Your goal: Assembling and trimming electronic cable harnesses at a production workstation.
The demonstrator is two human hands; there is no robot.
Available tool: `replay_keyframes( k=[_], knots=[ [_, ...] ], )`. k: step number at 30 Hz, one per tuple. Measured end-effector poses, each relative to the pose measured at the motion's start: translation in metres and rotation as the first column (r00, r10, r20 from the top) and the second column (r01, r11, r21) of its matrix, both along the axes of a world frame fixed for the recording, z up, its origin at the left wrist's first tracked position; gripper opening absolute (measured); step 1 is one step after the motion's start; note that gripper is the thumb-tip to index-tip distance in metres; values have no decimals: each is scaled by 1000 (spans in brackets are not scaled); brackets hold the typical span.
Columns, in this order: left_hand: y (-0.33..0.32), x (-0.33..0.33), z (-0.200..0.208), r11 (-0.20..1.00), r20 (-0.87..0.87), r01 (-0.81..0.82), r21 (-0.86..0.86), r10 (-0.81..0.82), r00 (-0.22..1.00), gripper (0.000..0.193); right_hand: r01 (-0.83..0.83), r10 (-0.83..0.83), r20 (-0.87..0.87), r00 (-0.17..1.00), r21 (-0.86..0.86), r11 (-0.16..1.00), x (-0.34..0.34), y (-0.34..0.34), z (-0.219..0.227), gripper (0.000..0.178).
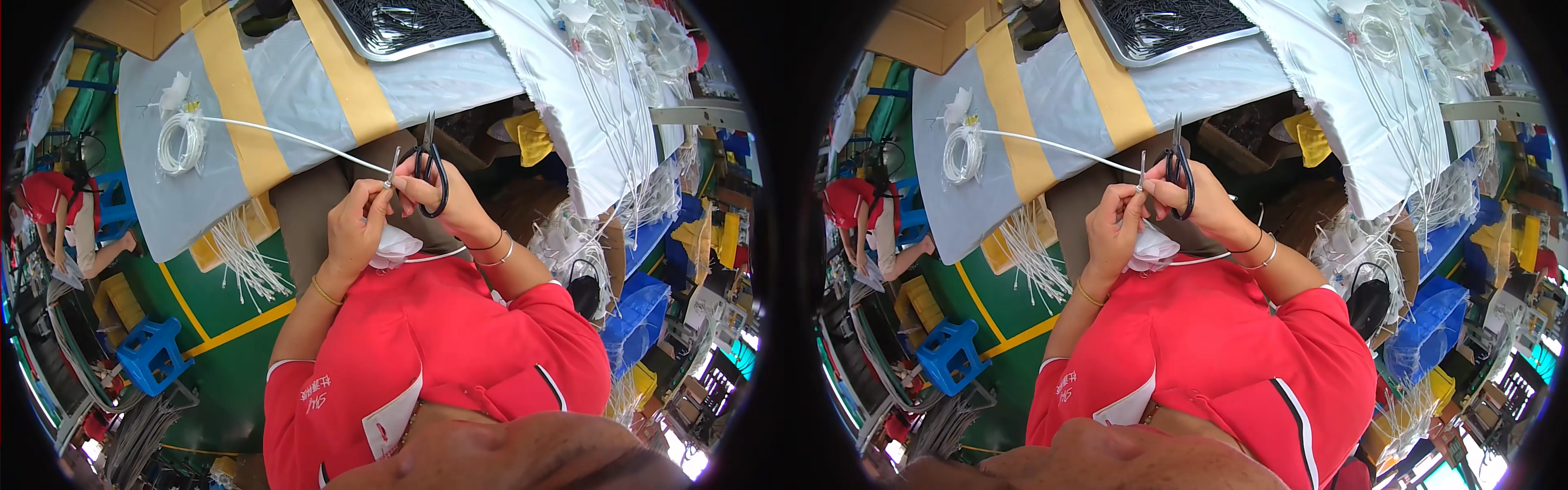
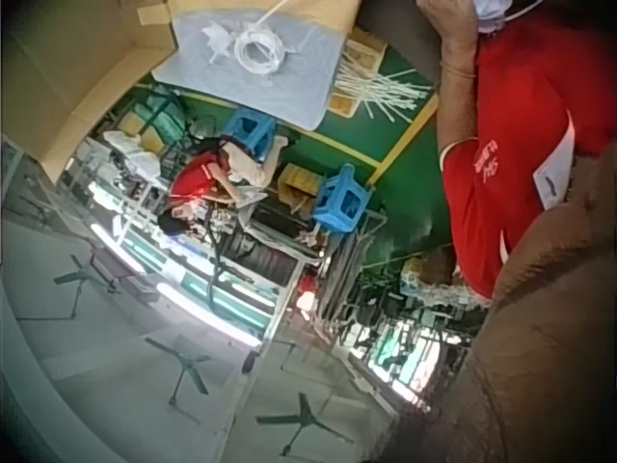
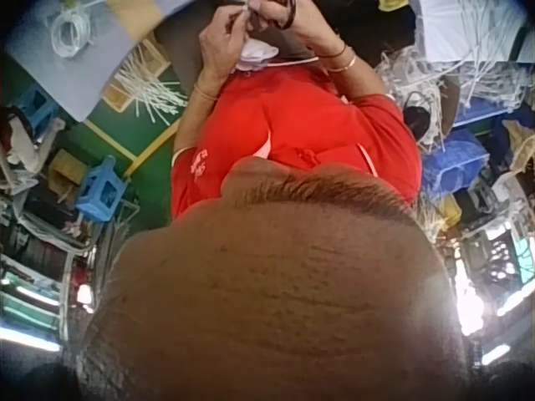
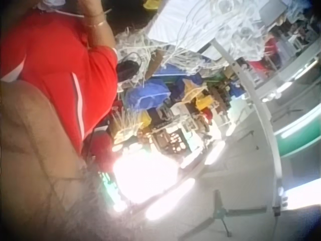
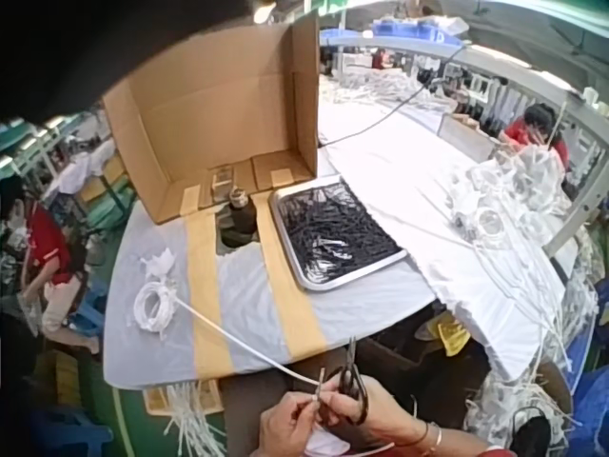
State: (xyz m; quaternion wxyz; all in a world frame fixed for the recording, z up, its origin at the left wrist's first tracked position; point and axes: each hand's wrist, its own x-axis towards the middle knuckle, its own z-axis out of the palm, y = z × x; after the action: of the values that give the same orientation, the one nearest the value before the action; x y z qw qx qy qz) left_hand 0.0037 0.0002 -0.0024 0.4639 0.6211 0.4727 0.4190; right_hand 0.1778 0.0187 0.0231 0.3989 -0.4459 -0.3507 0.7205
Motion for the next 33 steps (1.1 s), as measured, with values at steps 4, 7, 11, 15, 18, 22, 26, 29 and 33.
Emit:
replay_keyframes(
  k=[4,7,11,15,18,22,26,29,33],
  knots=[
    [-1,0,0,998,-89,-9,62,14,996,6,-15,15,4,1000,40,999,0,1,-6,18],
    [1,1,3,998,-15,36,54,-36,999,6,-22,23,-14,1000,53,998,-2,3,-14,18],
    [2,-6,7,972,184,145,-185,-111,977,7,-15,15,-34,999,2,1000,-5,7,-18,20],
    [4,-8,4,932,329,118,-343,1,944,6,117,-135,127,983,136,984,0,2,-11,33],
    [4,-9,3,940,299,33,-338,74,951,6,-166,53,400,915,254,953,14,-4,1,37],
    [1,-2,6,974,138,-44,-223,76,987,8,-435,185,650,737,247,866,24,-12,-1,49],
    [1,0,13,993,8,-48,-112,49,999,9,-548,345,681,646,99,831,29,-11,-2,58],
    [0,1,16,997,-46,-36,-68,33,998,9,-520,368,616,696,80,850,31,-11,-3,62],
    [-1,0,17,999,-93,-17,-35,14,996,9,-542,473,497,728,-6,841,33,-7,4,64]
  ],
)
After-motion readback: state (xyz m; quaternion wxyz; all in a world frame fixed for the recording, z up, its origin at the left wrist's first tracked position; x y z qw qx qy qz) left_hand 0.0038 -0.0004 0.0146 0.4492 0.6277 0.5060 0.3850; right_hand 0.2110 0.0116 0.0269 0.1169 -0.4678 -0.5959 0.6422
